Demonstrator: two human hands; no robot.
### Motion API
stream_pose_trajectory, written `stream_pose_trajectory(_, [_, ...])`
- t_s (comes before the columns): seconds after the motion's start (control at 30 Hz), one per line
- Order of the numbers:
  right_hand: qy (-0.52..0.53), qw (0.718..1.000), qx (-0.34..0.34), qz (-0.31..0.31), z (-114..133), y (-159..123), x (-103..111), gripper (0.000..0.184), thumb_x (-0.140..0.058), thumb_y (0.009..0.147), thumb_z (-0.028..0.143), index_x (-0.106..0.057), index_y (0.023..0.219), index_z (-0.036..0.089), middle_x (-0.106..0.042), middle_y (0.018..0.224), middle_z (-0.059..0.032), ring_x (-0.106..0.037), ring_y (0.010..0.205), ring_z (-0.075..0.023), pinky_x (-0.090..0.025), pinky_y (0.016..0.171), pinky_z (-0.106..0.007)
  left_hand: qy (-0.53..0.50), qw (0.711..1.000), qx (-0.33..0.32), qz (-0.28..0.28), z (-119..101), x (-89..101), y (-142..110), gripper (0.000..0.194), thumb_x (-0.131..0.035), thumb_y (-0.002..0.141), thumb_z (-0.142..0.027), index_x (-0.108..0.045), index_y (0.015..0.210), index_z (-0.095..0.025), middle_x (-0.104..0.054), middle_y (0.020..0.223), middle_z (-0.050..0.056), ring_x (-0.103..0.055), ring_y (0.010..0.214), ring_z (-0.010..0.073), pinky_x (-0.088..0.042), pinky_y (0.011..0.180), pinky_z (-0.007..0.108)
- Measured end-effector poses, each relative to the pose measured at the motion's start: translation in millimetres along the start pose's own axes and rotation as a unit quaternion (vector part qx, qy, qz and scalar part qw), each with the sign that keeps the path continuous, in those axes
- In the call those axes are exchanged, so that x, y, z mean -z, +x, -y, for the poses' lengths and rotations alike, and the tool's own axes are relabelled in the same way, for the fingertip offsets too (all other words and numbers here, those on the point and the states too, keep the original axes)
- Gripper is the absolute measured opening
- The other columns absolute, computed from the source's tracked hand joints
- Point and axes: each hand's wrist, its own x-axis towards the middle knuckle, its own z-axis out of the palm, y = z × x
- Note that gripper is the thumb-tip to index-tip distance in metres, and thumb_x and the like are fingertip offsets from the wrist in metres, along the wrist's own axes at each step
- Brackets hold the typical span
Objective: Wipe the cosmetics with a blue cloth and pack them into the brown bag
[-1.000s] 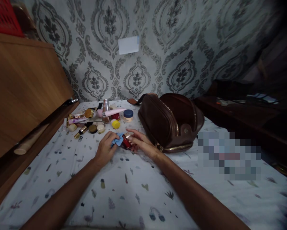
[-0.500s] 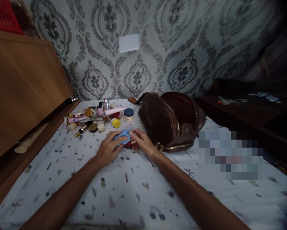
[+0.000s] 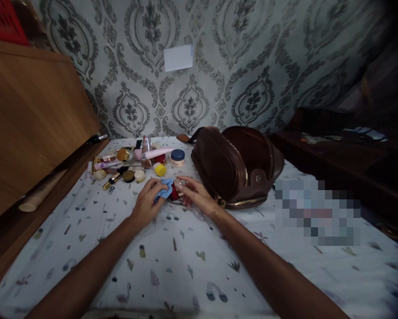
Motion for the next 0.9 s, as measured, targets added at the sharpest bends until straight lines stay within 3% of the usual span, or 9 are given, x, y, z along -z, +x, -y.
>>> stream_pose_trajectory(0.17, [-0.038, 0.999, 0.008, -0.011, -3.2, 4.2, -2.9, 0.048, -0.067, 0.079, 0.056, -0.058, 0.11, 0.021, -0.062, 0.068, 0.003, -0.055, 0.041, -0.0102, -0.042, 0.034, -0.021, 0.031, 0.997, -0.06, 0.032, -6.8, 3.3, -0.4, 0.033, -0.051, 0.087, -0.012, -0.063, 0.116, -0.019, -0.052, 0.12, 0.011, -0.052, 0.115, 0.0246, -0.046, 0.099, 0.041])
stream_pose_trajectory(0.33, [-0.046, 0.999, -0.002, -0.022, -1.3, 3.9, -2.7, 0.043, -0.063, 0.082, 0.056, -0.056, 0.107, 0.022, -0.061, 0.063, 0.0041, -0.057, 0.04, -0.0117, -0.042, 0.034, -0.021, 0.05, 0.994, -0.09, 0.025, -5.7, 2.5, -0.1, 0.025, -0.054, 0.093, -0.021, -0.067, 0.115, -0.02, -0.053, 0.12, 0.013, -0.053, 0.116, 0.0248, -0.049, 0.097, 0.042])
stream_pose_trajectory(0.57, [-0.026, 0.999, -0.023, -0.038, -1.4, 5.4, -7.6, 0.04, -0.064, 0.082, 0.054, -0.054, 0.102, 0.021, -0.062, 0.063, 0.0032, -0.058, 0.044, -0.0117, -0.044, 0.036, -0.02, 0.024, 0.998, -0.063, -0.006, -0.5, -2.1, -1.2, 0.016, -0.055, 0.094, -0.02, -0.069, 0.1, -0.02, -0.053, 0.109, 0.008, -0.057, 0.101, 0.0177, -0.051, 0.088, 0.032])
stream_pose_trajectory(0.77, [-0.011, 0.999, 0.015, -0.026, -0.9, 0.8, -6.2, 0.039, -0.071, 0.077, 0.047, -0.053, 0.1, 0.021, -0.062, 0.077, 0.0023, -0.059, 0.051, -0.0099, -0.049, 0.042, -0.021, -0.026, 0.999, -0.022, 0.001, 0.0, -3.1, -0.3, 0.014, -0.056, 0.093, -0.02, -0.068, 0.101, -0.019, -0.055, 0.104, 0.006, -0.058, 0.099, 0.0177, -0.05, 0.088, 0.031])
stream_pose_trajectory(0.9, [0.006, 1.0, 0.028, 0.003, -0.5, -1.4, -1.5, 0.053, -0.075, 0.074, 0.038, -0.051, 0.118, 0.023, -0.063, 0.091, 0.0003, -0.06, 0.056, -0.0098, -0.05, 0.045, -0.022, -0.042, 0.999, 0.004, -0.007, 0.1, -2.9, 0.6, 0.015, -0.056, 0.093, -0.02, -0.069, 0.101, -0.02, -0.058, 0.103, 0.006, -0.059, 0.099, 0.0183, -0.05, 0.088, 0.031])
